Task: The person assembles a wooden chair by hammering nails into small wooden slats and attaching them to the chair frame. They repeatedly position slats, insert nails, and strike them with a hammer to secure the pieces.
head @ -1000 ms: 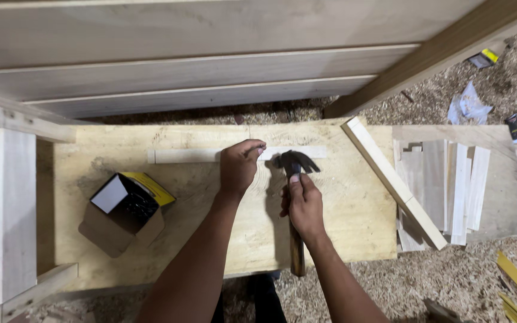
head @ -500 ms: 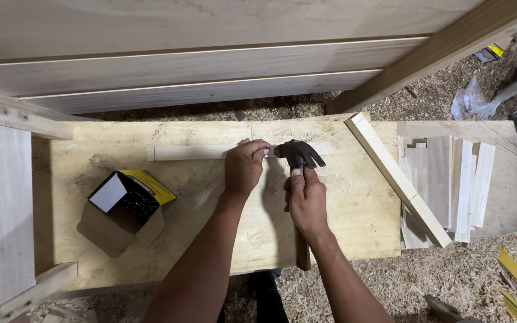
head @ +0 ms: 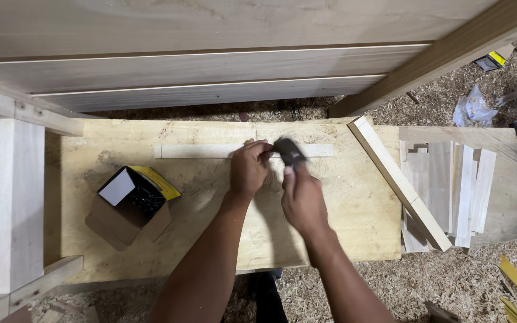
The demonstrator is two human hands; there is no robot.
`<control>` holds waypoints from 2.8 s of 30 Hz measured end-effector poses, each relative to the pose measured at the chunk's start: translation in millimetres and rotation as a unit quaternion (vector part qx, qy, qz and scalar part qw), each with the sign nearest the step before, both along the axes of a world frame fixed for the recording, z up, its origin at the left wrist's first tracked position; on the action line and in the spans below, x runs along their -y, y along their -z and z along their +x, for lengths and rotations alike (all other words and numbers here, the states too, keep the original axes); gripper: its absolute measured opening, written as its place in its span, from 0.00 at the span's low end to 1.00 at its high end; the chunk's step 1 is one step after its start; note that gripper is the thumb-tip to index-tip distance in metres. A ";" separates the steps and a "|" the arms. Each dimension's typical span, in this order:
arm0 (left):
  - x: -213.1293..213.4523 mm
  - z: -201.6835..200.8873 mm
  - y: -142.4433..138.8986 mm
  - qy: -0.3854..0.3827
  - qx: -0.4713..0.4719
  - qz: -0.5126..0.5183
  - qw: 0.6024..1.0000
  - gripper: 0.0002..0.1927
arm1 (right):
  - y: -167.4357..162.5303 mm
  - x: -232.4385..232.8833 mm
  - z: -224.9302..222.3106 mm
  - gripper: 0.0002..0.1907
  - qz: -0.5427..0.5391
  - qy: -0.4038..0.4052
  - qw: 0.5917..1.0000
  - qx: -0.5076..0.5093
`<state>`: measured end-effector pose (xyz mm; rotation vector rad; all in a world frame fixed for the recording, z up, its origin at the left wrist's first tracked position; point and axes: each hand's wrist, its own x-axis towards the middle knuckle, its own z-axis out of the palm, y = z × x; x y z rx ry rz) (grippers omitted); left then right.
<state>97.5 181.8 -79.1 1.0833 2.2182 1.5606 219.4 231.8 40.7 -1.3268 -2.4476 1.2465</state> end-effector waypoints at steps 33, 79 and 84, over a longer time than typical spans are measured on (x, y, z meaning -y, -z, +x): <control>5.5 2.5 24.2 0.033 -0.031 -0.037 0.998 0.13 | -60.5 5.1 19.3 0.18 0.042 0.006 0.992 -0.119; 8.2 0.1 17.7 0.034 0.056 -0.039 0.997 0.29 | -13.3 9.1 34.6 0.19 0.039 -0.013 0.972 -0.232; 10.1 -0.8 -6.2 0.027 0.070 -0.011 0.997 0.24 | 50.6 -2.3 26.0 0.17 0.089 -0.043 0.994 -0.052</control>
